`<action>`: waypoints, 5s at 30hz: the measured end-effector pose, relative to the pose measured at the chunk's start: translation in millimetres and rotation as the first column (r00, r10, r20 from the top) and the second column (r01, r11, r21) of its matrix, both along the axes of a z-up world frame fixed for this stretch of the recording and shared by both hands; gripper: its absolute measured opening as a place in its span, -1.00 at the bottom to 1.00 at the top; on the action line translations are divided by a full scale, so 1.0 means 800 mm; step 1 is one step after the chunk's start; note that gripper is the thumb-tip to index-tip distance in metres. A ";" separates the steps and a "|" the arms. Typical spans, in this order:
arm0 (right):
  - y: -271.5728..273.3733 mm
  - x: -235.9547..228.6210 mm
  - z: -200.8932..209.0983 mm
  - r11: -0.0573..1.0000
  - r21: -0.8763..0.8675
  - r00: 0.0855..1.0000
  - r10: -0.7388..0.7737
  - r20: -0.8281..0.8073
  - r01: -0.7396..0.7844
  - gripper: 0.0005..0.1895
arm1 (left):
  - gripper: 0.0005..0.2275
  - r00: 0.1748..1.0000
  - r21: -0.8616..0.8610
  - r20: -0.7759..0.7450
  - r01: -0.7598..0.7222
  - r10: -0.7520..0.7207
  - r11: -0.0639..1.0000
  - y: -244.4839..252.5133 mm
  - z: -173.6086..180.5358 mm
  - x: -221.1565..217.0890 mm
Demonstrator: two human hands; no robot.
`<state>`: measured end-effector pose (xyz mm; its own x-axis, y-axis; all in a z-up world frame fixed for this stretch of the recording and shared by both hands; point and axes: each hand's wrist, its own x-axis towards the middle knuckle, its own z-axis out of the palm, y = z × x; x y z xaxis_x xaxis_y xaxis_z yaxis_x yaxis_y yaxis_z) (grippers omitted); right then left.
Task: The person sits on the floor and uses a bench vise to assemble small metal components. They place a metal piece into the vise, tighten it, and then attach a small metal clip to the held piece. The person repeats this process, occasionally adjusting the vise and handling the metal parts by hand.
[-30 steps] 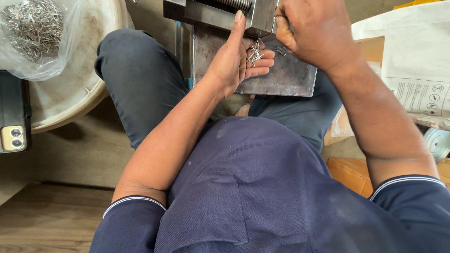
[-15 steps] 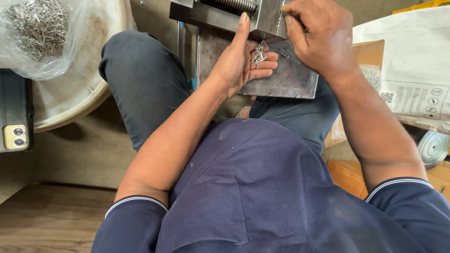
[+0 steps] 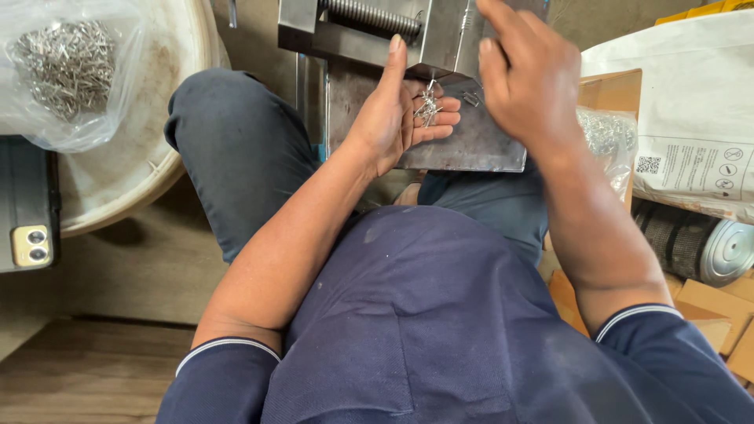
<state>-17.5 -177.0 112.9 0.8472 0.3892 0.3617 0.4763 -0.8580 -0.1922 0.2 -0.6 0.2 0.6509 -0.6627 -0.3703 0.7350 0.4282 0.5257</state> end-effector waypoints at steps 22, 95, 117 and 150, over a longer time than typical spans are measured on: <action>-0.019 -0.093 -0.039 0.946 0.257 0.947 -0.116 -0.299 0.197 -0.68 | -0.01 0.999 0.001 -0.016 -0.032 0.032 0.999 -0.001 -0.004 -0.004; 0.014 -0.037 -0.113 0.947 0.313 0.986 -0.111 0.122 0.068 -0.79 | -0.86 0.954 0.266 0.027 -0.295 0.299 0.918 0.051 0.029 -0.077; 0.089 -0.044 -0.023 0.966 0.242 0.942 0.158 -0.296 -0.086 -0.77 | -0.90 0.739 0.348 0.191 -0.666 0.645 0.660 0.356 0.015 -0.034; 0.084 -0.045 0.000 0.772 0.617 0.830 0.239 -0.503 0.151 -0.80 | -0.65 0.481 0.559 0.805 -0.810 0.348 -0.174 0.412 -0.013 0.019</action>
<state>-53.2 -109.9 113.0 0.9563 0.2904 0.0329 0.1626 -0.4352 -0.8855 15.7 328.9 -10.3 0.7258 0.6832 0.0797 0.1825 -0.3030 0.9354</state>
